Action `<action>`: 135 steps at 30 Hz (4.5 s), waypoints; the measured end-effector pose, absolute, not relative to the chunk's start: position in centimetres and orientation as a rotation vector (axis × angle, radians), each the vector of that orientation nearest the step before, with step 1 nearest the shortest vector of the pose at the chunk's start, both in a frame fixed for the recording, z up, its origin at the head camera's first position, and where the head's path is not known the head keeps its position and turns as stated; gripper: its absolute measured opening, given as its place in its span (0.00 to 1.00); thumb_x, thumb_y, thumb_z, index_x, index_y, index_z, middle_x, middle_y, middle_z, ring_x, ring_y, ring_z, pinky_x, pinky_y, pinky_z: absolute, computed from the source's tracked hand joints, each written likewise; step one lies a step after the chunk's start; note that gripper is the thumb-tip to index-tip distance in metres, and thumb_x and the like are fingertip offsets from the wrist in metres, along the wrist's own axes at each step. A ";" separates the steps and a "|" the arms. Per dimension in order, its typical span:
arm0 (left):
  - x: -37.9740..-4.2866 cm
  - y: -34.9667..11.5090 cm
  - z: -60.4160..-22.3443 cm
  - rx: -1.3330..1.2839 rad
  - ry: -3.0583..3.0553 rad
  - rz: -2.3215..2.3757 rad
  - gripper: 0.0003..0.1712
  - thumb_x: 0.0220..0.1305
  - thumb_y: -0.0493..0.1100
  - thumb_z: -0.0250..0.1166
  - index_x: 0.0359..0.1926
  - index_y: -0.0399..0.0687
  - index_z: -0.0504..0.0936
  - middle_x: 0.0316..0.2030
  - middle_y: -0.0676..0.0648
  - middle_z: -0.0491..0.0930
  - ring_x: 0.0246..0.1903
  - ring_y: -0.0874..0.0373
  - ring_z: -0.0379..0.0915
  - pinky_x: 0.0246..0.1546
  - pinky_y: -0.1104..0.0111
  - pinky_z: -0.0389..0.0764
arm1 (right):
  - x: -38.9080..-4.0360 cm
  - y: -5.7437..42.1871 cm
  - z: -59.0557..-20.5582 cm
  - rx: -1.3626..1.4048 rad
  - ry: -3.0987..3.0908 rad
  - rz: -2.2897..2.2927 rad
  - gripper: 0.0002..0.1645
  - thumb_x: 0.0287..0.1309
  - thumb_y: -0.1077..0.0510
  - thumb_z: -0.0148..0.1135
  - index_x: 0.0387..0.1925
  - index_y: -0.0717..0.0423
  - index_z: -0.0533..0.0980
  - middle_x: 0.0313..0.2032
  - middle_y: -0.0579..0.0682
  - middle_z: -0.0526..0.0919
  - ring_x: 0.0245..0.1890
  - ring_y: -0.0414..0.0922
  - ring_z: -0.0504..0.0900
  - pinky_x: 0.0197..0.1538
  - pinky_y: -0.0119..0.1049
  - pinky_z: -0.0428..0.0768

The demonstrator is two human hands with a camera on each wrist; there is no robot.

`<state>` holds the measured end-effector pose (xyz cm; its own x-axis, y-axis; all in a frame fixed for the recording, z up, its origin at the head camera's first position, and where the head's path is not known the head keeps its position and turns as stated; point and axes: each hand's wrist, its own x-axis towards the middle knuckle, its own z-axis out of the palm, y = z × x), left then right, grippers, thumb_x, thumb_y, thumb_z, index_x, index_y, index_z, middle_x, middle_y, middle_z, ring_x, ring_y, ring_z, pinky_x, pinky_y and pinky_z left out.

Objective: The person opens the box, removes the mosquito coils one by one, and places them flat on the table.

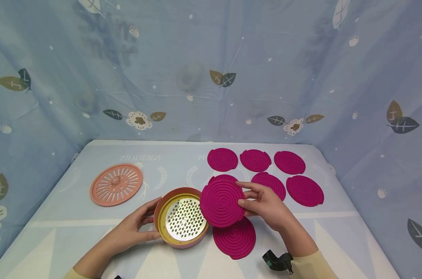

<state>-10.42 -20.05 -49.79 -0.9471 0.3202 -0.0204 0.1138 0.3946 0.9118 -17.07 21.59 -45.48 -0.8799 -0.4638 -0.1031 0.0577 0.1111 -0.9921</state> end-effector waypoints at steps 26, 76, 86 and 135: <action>-10.3 -19.9 -49.6 0.317 2.456 1.544 0.56 0.46 0.54 0.81 0.73 0.69 0.60 0.63 0.54 0.71 0.61 0.59 0.68 0.63 0.67 0.73 | -14.8 27.5 -47.4 -0.220 2.040 -1.960 0.38 0.64 0.65 0.63 0.72 0.60 0.61 0.43 0.54 0.83 0.34 0.43 0.85 0.40 0.43 0.88; -10.4 -20.0 -49.8 0.325 2.461 1.547 0.56 0.45 0.53 0.81 0.73 0.67 0.59 0.63 0.54 0.71 0.62 0.59 0.68 0.62 0.69 0.73 | -14.5 35.9 -49.8 -0.230 2.085 -1.797 0.33 0.66 0.66 0.60 0.70 0.53 0.66 0.42 0.55 0.84 0.36 0.46 0.85 0.40 0.45 0.88; -10.4 -19.9 -49.6 0.305 2.463 1.557 0.57 0.45 0.53 0.82 0.74 0.66 0.60 0.63 0.55 0.71 0.62 0.61 0.68 0.62 0.69 0.73 | -14.5 36.9 -50.0 -0.174 2.027 -1.717 0.31 0.66 0.64 0.60 0.69 0.56 0.66 0.42 0.58 0.84 0.37 0.49 0.85 0.42 0.47 0.88; -10.4 -19.9 -49.4 0.304 2.456 1.559 0.56 0.45 0.53 0.82 0.73 0.66 0.61 0.63 0.55 0.71 0.61 0.62 0.68 0.63 0.69 0.73 | -14.2 38.6 -50.1 0.079 2.109 -1.592 0.36 0.71 0.53 0.57 0.66 0.77 0.60 0.47 0.60 0.84 0.43 0.52 0.86 0.46 0.45 0.87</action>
<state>-10.39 -19.92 -49.44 -0.9552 0.2873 -0.0708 0.0581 0.4169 0.9071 -14.22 38.62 -50.13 -0.8767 -0.2433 -0.4150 0.3324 0.3173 -0.8882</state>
